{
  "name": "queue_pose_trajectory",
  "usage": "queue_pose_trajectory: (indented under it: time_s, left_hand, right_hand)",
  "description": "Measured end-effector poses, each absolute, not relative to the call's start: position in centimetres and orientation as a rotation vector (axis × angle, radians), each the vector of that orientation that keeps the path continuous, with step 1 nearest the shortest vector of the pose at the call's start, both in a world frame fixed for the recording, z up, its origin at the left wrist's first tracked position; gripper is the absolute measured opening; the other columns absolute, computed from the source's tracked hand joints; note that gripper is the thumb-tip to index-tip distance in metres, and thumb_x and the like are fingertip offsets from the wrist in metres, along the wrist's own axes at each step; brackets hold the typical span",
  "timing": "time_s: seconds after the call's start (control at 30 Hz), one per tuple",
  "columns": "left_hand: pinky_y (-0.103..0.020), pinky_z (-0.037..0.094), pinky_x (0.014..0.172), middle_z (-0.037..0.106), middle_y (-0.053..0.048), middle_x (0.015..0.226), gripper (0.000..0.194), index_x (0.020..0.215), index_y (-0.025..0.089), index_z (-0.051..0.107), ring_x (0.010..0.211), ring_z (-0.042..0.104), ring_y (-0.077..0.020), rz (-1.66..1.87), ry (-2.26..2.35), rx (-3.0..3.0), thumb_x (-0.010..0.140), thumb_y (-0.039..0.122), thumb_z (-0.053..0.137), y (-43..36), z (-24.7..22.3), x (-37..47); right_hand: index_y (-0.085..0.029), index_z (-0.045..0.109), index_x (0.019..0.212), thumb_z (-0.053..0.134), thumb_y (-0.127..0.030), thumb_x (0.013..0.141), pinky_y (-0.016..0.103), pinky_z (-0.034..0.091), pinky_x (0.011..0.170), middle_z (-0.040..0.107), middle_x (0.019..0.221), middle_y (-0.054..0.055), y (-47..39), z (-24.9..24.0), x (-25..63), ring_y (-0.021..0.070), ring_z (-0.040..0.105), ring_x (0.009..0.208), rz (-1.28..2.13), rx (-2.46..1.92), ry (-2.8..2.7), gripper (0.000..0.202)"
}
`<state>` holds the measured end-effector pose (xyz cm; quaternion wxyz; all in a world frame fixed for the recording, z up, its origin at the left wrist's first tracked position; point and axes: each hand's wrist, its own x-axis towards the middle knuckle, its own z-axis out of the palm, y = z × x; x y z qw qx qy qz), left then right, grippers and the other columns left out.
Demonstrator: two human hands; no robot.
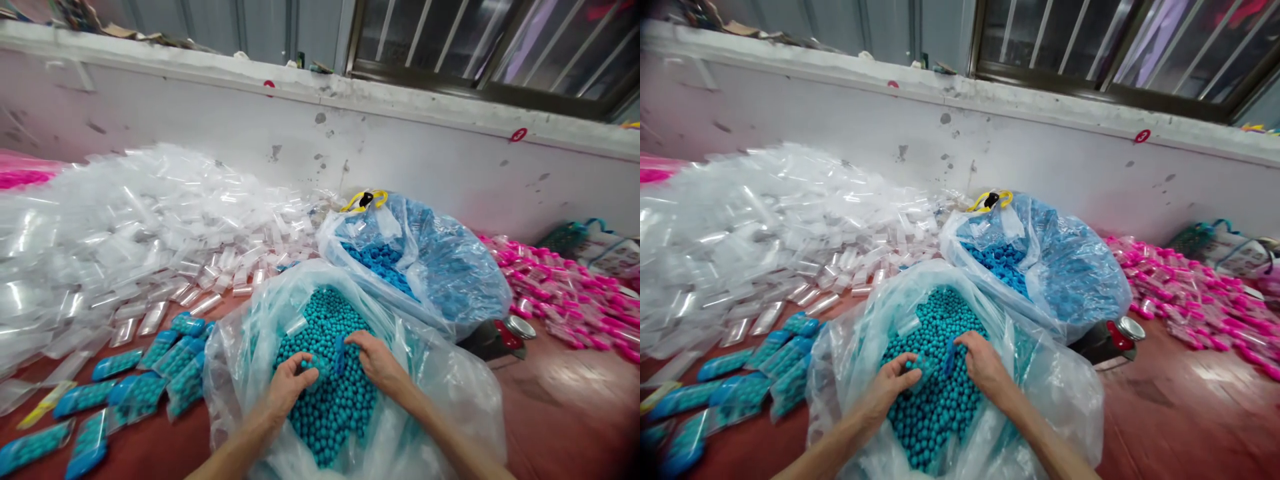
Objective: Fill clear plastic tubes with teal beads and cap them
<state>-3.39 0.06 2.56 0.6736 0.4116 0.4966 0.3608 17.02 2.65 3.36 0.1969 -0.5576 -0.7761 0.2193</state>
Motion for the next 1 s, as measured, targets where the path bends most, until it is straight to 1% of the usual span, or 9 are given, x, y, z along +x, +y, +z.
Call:
queue_pose_trajectory:
  time_s: [0.07,0.17,0.37,0.53,0.63,0.7,0.8,0.9,1.0]
  left_hand:
    - [-0.024,0.035,0.063,0.056,0.003,0.063,0.023,0.074,0.017,0.058,0.062,0.047,-0.0118,0.821,1.173,1.048,0.058,0.033,0.064,0.0,2.3,-3.4]
    - [-0.025,0.038,0.073,0.060,0.001,0.076,0.021,0.079,0.018,0.059,0.076,0.051,-0.0157,0.859,1.211,1.165,0.061,0.030,0.060,0.1,1.8,-3.3]
    - [-0.025,0.039,0.072,0.058,0.001,0.073,0.018,0.080,0.019,0.058,0.073,0.051,-0.0159,0.930,1.246,1.188,0.067,0.031,0.057,0.2,0.7,-3.0]
    - [-0.023,0.039,0.068,0.054,0.002,0.070,0.017,0.079,0.018,0.055,0.069,0.048,-0.0132,1.000,1.147,1.150,0.067,0.030,0.059,0.4,0.3,-2.8]
    - [-0.022,0.041,0.065,0.050,0.003,0.071,0.018,0.083,0.018,0.051,0.068,0.048,-0.0114,1.004,1.080,1.141,0.070,0.031,0.056,0.3,0.5,-2.6]
    - [-0.021,0.042,0.054,0.047,0.005,0.067,0.022,0.086,0.019,0.048,0.058,0.048,-0.0098,0.934,1.048,1.120,0.073,0.035,0.052,0.2,0.7,-2.5]
    - [-0.019,0.037,0.039,0.044,0.006,0.063,0.031,0.093,0.019,0.043,0.043,0.045,-0.0077,0.832,1.031,1.098,0.074,0.042,0.049,-0.1,1.1,-2.5]
    - [-0.019,0.037,0.036,0.048,0.005,0.067,0.048,0.110,0.018,0.039,0.040,0.047,-0.0076,0.799,1.004,1.092,0.072,0.044,0.051,-0.2,1.6,-2.7]
    - [-0.020,0.039,0.037,0.050,0.003,0.068,0.064,0.127,0.018,0.032,0.040,0.049,-0.0080,0.773,0.966,1.109,0.072,0.043,0.054,-0.3,2.0,-2.8]
  right_hand:
    - [-0.019,0.058,0.096,0.033,-0.023,0.084,0.032,0.043,0.077,0.065,0.092,0.007,2.8,4.8,16.3,0.0198,0.059,0.089,0.547,-1.855,-2.143,0.028]
    - [-0.016,0.056,0.093,0.041,-0.040,0.083,0.032,0.042,0.067,0.066,0.082,0.010,2.5,5.8,14.1,0.0247,0.062,0.080,0.395,-2.138,-2.259,0.029]
    - [-0.017,0.054,0.086,0.045,-0.020,0.081,0.032,0.038,0.076,0.062,0.089,0.009,1.5,3.8,12.7,0.0231,0.055,0.089,0.146,-1.957,-2.408,0.011]
    - [-0.018,0.050,0.091,0.031,-0.023,0.088,0.026,0.038,0.070,0.058,0.080,0.004,1.4,4.3,14.1,0.0160,0.053,0.077,0.628,-1.693,-2.197,0.020]
    - [-0.020,0.046,0.075,0.029,-0.031,0.089,0.022,0.036,0.058,0.049,0.065,-0.002,0.9,4.9,13.7,0.0119,0.046,0.061,0.990,-1.530,-2.120,0.025]
    - [-0.020,0.041,0.068,0.030,-0.033,0.089,0.021,0.033,0.054,0.042,0.061,-0.004,0.6,5.1,13.4,0.0105,0.040,0.057,1.103,-1.497,-2.076,0.027]
    - [-0.020,0.038,0.065,0.030,-0.032,0.088,0.020,0.030,0.052,0.037,0.059,-0.005,0.6,5.4,13.5,0.0094,0.036,0.055,1.253,-1.453,-2.032,0.028]
    - [-0.019,0.039,0.062,0.033,-0.029,0.087,0.020,0.029,0.051,0.036,0.057,-0.006,0.8,6.1,14.2,0.0084,0.034,0.053,1.348,-1.406,-2.100,0.027]
    - [-0.018,0.045,0.064,0.034,-0.030,0.085,0.019,0.027,0.046,0.036,0.054,-0.006,1.1,6.9,15.1,0.0070,0.033,0.048,1.632,-1.348,-2.080,0.027]
